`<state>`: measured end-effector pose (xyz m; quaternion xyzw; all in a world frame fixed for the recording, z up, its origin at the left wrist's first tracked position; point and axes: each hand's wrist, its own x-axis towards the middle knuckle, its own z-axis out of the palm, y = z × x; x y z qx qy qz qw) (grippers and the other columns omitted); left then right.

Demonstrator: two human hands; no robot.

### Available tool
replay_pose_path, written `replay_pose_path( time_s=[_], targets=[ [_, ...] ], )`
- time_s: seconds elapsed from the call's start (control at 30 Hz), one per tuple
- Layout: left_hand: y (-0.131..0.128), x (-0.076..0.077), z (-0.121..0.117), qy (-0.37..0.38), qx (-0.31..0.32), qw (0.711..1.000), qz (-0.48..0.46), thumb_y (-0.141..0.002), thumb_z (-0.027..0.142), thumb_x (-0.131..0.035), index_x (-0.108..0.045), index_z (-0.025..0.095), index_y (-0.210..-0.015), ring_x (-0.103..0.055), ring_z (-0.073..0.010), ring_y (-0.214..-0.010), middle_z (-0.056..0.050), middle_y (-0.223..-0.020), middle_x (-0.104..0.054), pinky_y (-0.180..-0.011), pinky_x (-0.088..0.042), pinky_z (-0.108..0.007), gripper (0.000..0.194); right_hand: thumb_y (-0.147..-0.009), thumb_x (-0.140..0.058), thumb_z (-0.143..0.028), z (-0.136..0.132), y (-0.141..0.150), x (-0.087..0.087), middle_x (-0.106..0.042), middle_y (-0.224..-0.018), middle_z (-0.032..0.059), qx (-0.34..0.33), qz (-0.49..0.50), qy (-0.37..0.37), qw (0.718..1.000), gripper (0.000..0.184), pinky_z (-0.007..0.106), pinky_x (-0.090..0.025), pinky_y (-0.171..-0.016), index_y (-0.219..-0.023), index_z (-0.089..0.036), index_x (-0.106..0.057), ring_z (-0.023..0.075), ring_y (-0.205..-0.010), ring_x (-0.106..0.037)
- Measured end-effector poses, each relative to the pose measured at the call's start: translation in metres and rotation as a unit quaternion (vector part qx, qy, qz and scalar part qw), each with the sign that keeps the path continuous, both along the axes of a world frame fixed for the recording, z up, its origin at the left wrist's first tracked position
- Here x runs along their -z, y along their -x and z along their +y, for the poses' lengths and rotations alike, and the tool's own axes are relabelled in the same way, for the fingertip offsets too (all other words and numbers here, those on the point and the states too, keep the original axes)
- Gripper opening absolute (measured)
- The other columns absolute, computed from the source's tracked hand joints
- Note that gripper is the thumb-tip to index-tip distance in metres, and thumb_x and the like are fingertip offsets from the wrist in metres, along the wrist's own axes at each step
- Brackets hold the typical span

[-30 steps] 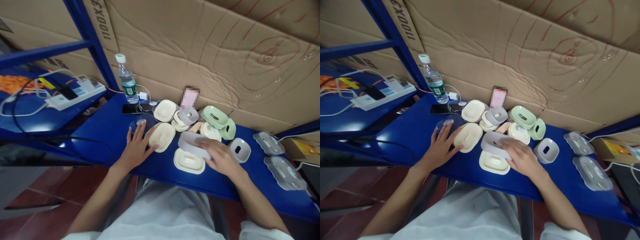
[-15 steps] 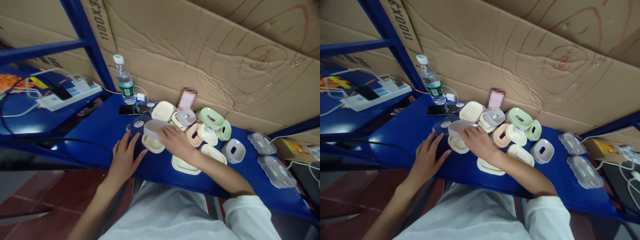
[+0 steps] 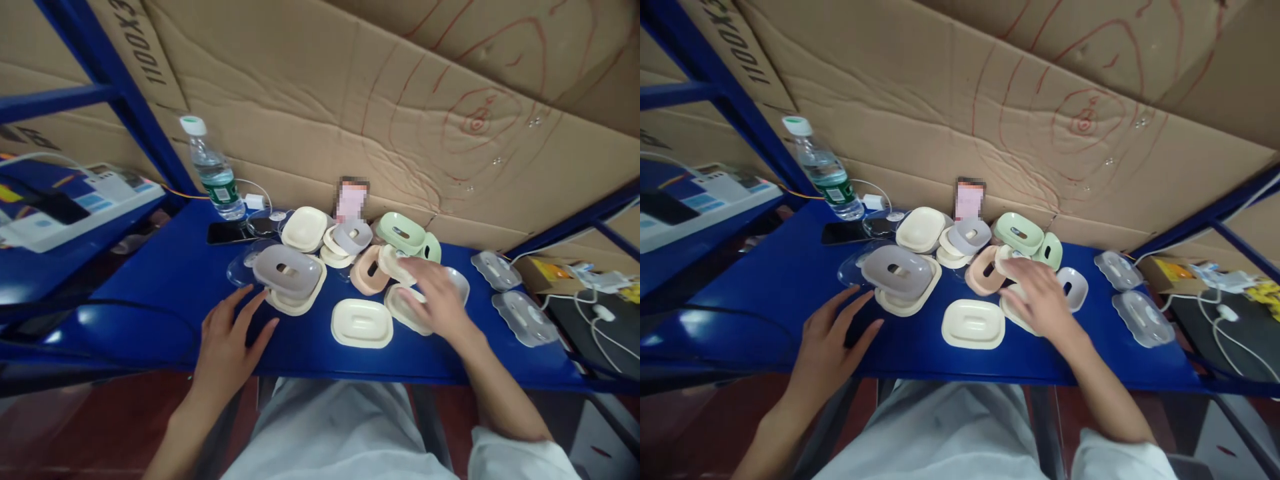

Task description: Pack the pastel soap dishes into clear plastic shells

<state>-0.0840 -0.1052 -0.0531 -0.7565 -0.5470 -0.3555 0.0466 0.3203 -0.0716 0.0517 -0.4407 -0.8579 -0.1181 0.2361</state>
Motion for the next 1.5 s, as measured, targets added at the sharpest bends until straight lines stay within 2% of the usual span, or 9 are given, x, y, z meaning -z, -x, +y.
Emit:
replay_pose_path(
  time_s=[0.2, 0.37, 0.57, 0.73, 0.93, 1.07, 1.2, 1.37, 1.5],
  targets=[
    [-0.022, -0.027, -0.008, -0.102, 0.163, 0.981, 0.035, -0.102, 0.012, -0.065, -0.07, 0.019, -0.111, -0.069, -0.0245, -0.093, -0.008, -0.103, -0.072, -0.088, -0.051, -0.04, 0.012, -0.109, -0.057, -0.043, -0.063, -0.165, 0.032, -0.074, -0.132, 0.02, 0.356, -0.042, -0.069, 0.931, 0.041, 0.063, -0.055, -0.1, -0.145, -0.026, -0.065, 0.0451, -0.122, -0.071],
    [-0.075, -0.031, -0.012, -0.08, 0.313, 0.935, 0.146, -0.104, 0.017, -0.063, -0.071, 0.019, -0.117, -0.069, -0.027, -0.109, -0.009, -0.116, -0.076, -0.104, -0.048, -0.046, 0.015, -0.108, -0.048, -0.053, -0.083, -0.214, 0.065, -0.063, -0.151, 0.0251, 0.53, -0.05, -0.014, 0.847, 0.055, 0.069, -0.045, -0.109, -0.147, -0.018, -0.063, 0.0475, -0.14, -0.056],
    [-0.113, -0.017, -0.005, -0.044, 0.336, 0.918, 0.207, -0.104, 0.02, -0.065, -0.069, 0.018, -0.112, -0.067, -0.0272, -0.118, -0.01, -0.122, -0.073, -0.114, -0.043, -0.051, 0.01, -0.104, -0.047, -0.055, -0.087, -0.223, 0.088, -0.055, -0.16, 0.0231, 0.558, -0.017, 0.036, 0.829, 0.065, 0.065, -0.042, -0.114, -0.156, -0.017, -0.053, 0.0429, -0.144, -0.053],
    [-0.113, -0.015, 0.0, -0.023, 0.329, 0.923, 0.197, -0.104, 0.02, -0.063, -0.067, 0.018, -0.112, -0.066, -0.0265, -0.117, -0.01, -0.118, -0.071, -0.113, -0.044, -0.049, 0.009, -0.1, -0.052, -0.066, -0.097, -0.234, 0.087, -0.035, -0.173, 0.0286, 0.587, 0.022, -0.06, 0.807, 0.077, 0.076, -0.035, -0.115, -0.163, -0.021, -0.046, 0.0514, -0.156, -0.039],
    [-0.112, -0.015, 0.0, -0.019, 0.322, 0.936, 0.142, -0.105, 0.019, -0.061, -0.068, 0.019, -0.113, -0.067, -0.0249, -0.116, -0.009, -0.118, -0.072, -0.112, -0.044, -0.046, 0.011, -0.076, -0.07, -0.087, -0.107, -0.281, 0.1, -0.019, -0.178, 0.0312, 0.605, 0.108, 0.024, 0.789, 0.107, 0.092, -0.022, -0.111, -0.163, -0.029, -0.046, 0.0635, -0.16, -0.023],
    [-0.112, -0.019, -0.001, -0.028, 0.317, 0.939, 0.131, -0.104, 0.016, -0.06, -0.07, 0.019, -0.117, -0.069, -0.0259, -0.117, -0.011, -0.125, -0.073, -0.112, -0.045, -0.048, 0.016, -0.059, -0.078, -0.091, -0.103, -0.311, 0.106, -0.036, -0.17, 0.0322, 0.567, 0.15, 0.013, 0.81, 0.11, 0.088, -0.034, -0.105, -0.15, -0.031, -0.06, 0.0669, -0.152, -0.037],
    [-0.112, -0.023, -0.005, -0.031, 0.324, 0.942, 0.079, -0.103, 0.018, -0.063, -0.071, 0.02, -0.118, -0.07, -0.0259, -0.116, -0.011, -0.127, -0.074, -0.111, -0.048, -0.048, 0.017, -0.067, -0.066, -0.097, -0.099, -0.301, 0.102, -0.064, -0.142, 0.0248, 0.491, 0.159, -0.013, 0.857, 0.098, 0.07, -0.048, -0.11, -0.136, -0.028, -0.069, 0.057, -0.139, -0.059],
    [-0.116, -0.025, -0.018, 0.033, 0.365, 0.929, -0.04, -0.104, 0.021, -0.062, -0.07, 0.022, -0.124, -0.07, -0.0233, -0.117, -0.01, -0.129, -0.073, -0.108, -0.056, -0.042, 0.022, -0.083, -0.072, -0.081, -0.107, -0.227, 0.085, -0.059, -0.152, 0.0249, 0.428, 0.149, -0.119, 0.883, 0.087, 0.065, -0.049, -0.117, -0.15, -0.027, -0.065, 0.0521, -0.142, -0.058],
    [-0.122, -0.019, -0.027, 0.136, 0.366, 0.91, -0.143, -0.103, 0.027, -0.069, -0.049, 0.03, -0.158, -0.064, -0.0297, -0.138, -0.014, -0.15, -0.064, -0.119, -0.053, -0.05, 0.058, -0.089, -0.08, -0.063, -0.105, -0.149, 0.064, -0.055, -0.158, 0.0218, 0.293, 0.157, -0.099, 0.938, 0.082, 0.071, -0.046, -0.119, -0.159, -0.028, -0.055, 0.0491, -0.147, -0.054]
  ],
)
